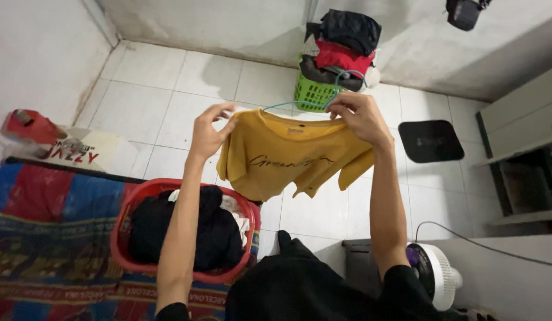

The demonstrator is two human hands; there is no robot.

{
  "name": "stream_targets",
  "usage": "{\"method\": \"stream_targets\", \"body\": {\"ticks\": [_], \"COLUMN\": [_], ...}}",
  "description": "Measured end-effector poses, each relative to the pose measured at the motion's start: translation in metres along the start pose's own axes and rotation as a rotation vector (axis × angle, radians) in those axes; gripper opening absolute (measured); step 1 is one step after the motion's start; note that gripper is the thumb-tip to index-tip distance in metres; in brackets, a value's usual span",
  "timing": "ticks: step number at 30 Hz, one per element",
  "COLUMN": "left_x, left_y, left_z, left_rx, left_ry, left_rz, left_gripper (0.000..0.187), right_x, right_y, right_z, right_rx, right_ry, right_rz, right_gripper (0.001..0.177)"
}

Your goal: The person picks up clothes from a red laundry basket on a bed, places them on hangers, and hangs them in a wardrobe. They handle a black shirt and a yellow shirt, placing each on a hanger and storing them in the closet.

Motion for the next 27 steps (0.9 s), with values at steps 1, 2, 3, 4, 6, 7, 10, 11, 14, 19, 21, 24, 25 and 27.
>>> {"method": "stream_targets", "body": {"ticks": [1,2,3,4,6,7,10,11,14,19,21,24,25,27], "left_x": [-0.004,-0.009,-0.015,-0.020,-0.032,-0.042,-0.066,-0.077,-0.103,-0.153,-0.166,-0.188,-0.189,-0.196], "left_y": [0.011,0.021,0.029,0.036,0.039,0.035,0.025,0.024,0.024,0.041,0.043,0.038,0.029,0.019], "left_z": [0.002,0.002,-0.007,-0.018,-0.048,-0.065,-0.111,-0.127,-0.176,-0.255,-0.286,-0.324,-0.336,-0.361], "left_rx": [-0.031,-0.060,-0.077,-0.093,-0.095,-0.083,0.044,0.103,0.127,0.220,0.207,0.247,0.264,0.277], "left_ry": [0.034,0.068,0.042,0.017,-0.075,-0.139,-0.211,-0.218,-0.216,-0.197,-0.215,-0.274,-0.347,-0.419], "left_rz": [-0.071,-0.142,-0.194,-0.245,-0.260,-0.225,-0.123,-0.098,0.000,-0.169,-0.195,-0.122,-0.032,-0.046], "left_gripper": [0.032,0.035,0.036,0.036,0.029,0.022,0.014,0.013,0.012,0.010,0.011,0.022,0.032,0.040], "right_x": [0.001,0.002,0.006,0.009,0.012,0.012,0.014,0.015,0.018,0.013,0.017,0.021,0.022,0.024], "right_y": [0.004,0.009,0.014,0.020,0.033,0.040,0.064,0.072,0.095,0.137,0.154,0.179,0.189,0.208], "right_z": [0.007,0.014,0.019,0.025,0.037,0.045,0.075,0.087,0.129,0.184,0.211,0.252,0.262,0.282], "right_rx": [-0.038,-0.022,-0.006,0.011,-0.006,-0.011,-0.052,-0.004,0.122,0.102,0.111,-0.003,-0.064,-0.040], "right_ry": [0.014,0.033,0.051,0.069,0.079,0.079,0.133,0.150,0.205,0.185,0.279,0.312,0.299,0.347], "right_rz": [-0.019,-0.039,-0.061,-0.083,-0.102,-0.109,-0.152,-0.176,-0.232,-0.199,-0.181,-0.176,-0.184,-0.239], "right_gripper": [0.007,0.007,0.007,0.007,0.007,0.007,0.008,0.009,0.011,0.009,0.009,0.011,0.012,0.011]}}
Point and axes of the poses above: each hand's wrist, its own x-axis away from the middle knuckle, its own z-axis out of the back of the hand, y = z × x, the point moved 7 cm from there along -x, towards the middle knuckle, and after that the axes turned 10 degrees about -z, right-handed, at the moved point
